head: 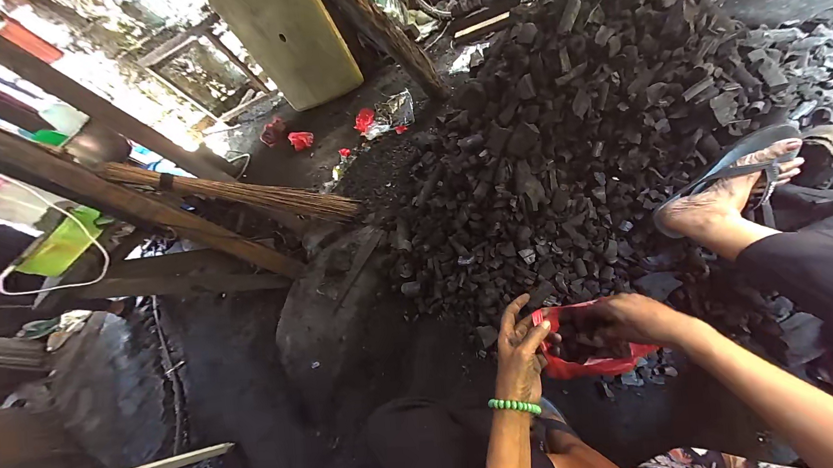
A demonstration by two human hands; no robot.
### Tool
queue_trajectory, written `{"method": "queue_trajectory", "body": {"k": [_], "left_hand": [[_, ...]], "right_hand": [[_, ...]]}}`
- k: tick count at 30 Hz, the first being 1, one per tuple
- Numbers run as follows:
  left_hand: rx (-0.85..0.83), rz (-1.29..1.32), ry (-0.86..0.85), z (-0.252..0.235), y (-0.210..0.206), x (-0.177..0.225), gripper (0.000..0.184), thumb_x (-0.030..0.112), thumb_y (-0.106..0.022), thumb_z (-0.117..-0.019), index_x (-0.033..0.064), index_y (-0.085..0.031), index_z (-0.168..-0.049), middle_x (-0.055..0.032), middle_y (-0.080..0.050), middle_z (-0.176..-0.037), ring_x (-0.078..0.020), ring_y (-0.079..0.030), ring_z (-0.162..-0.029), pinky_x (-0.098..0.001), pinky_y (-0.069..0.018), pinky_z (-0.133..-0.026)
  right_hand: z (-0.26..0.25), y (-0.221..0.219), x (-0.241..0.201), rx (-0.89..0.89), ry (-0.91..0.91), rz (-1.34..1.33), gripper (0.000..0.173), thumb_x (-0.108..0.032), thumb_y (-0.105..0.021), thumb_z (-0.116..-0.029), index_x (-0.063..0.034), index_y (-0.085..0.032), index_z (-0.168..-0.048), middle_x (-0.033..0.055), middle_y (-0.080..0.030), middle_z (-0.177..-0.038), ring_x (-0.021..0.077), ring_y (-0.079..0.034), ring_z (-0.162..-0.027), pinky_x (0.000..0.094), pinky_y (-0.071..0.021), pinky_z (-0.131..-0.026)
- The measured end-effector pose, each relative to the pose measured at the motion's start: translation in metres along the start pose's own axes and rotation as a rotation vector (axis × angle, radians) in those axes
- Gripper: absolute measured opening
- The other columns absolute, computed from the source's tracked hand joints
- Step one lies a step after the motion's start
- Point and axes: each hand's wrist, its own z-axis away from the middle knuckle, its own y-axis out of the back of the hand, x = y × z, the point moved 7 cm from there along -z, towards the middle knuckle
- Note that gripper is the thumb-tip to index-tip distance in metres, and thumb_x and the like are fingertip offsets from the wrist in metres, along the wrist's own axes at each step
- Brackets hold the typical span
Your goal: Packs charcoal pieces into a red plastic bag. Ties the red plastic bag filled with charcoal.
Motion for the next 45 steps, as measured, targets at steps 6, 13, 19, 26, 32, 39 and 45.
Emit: {"method": "queue_trajectory", "body": {"k": [6,13,19,26,32,39,45], "left_hand": [[0.002,0.211,-0.177,0.017,0.009,0.052,0.042,0.006,-0.041,-0.1034,0.0131,-0.046,-0.144,-0.0117,-0.068,-0.098,-0.0149,-0.066,-0.067,-0.0269,-0.0566,-0.058],[-0.094,0.373,-0.283,0.039,0.038,0.093,0.050,0.027,-0.063,-0.0944,0.0191,-0.051,-0.142,-0.0165,-0.070,-0.117,-0.0178,-0.070,-0.071,-0.0273,-0.0586,-0.058],[0.098,0.272,-0.309,0.033,0.075,0.086,0.049,0.025,-0.048,-0.0983,0.0134,-0.040,-0.146,-0.0146,-0.070,-0.110,-0.0182,-0.071,-0.073,-0.0276,-0.0592,-0.059],[0.127,0.280,-0.248,0.029,0.086,0.072,0.054,0.023,-0.050,-0.0974,0.0114,-0.031,-0.147,-0.0134,-0.070,-0.112,-0.0186,-0.071,-0.075,-0.0286,-0.0597,-0.059],[0.119,0.299,-0.231,0.023,0.075,0.059,0.055,0.022,-0.052,-0.0956,0.0089,-0.033,-0.146,-0.0147,-0.070,-0.107,-0.0195,-0.071,-0.074,-0.0301,-0.0605,-0.060],[0.065,0.298,-0.254,0.023,0.051,0.053,0.065,0.023,-0.066,-0.0886,0.0101,-0.036,-0.145,-0.0137,-0.070,-0.105,-0.0198,-0.072,-0.076,-0.0316,-0.0614,-0.064],[-0.040,0.252,-0.226,0.026,0.005,0.047,0.061,0.017,-0.061,-0.0886,0.0112,-0.039,-0.145,-0.0107,-0.069,-0.106,-0.0164,-0.070,-0.078,-0.0306,-0.0608,-0.068]], "right_hand": [[0.011,0.082,0.066,0.855,0.185,-1.270,0.046,-0.024,-0.054,-0.1042,-0.0098,-0.045,-0.147,0.0108,-0.065,-0.128,0.0225,-0.072,-0.102,0.0414,-0.0635,-0.081],[0.068,-0.126,0.191,1.081,-1.075,-1.189,0.057,-0.026,-0.049,-0.1079,0.0048,-0.034,-0.153,0.0310,-0.050,-0.146,0.0400,-0.055,-0.131,0.0542,-0.0456,-0.108],[0.037,-0.182,0.185,0.668,-1.026,-0.977,0.101,-0.042,-0.073,-0.0943,-0.0031,-0.009,-0.162,0.0365,-0.043,-0.148,0.0485,-0.054,-0.130,0.0601,-0.0481,-0.104],[0.011,-0.155,0.167,1.044,-0.802,-1.172,0.105,-0.017,-0.086,-0.0823,0.0027,-0.015,-0.157,0.0340,-0.039,-0.151,0.0406,-0.047,-0.137,0.0509,-0.0413,-0.112],[-0.013,-0.117,0.155,1.062,-0.770,-1.179,0.090,-0.018,-0.081,-0.0888,0.0024,-0.023,-0.154,0.0324,-0.047,-0.146,0.0417,-0.052,-0.133,0.0549,-0.0424,-0.110],[-0.005,-0.118,0.148,1.043,-0.562,-1.556,0.071,-0.007,-0.073,-0.0937,-0.0074,-0.029,-0.149,0.0203,-0.060,-0.115,0.0234,-0.068,-0.080,0.0401,-0.0594,-0.067],[0.012,-0.051,0.110,0.964,-0.203,-1.568,0.059,-0.003,-0.060,-0.0978,-0.0084,-0.031,-0.148,0.0123,-0.065,-0.109,0.0185,-0.072,-0.081,0.0349,-0.0628,-0.072]]}}
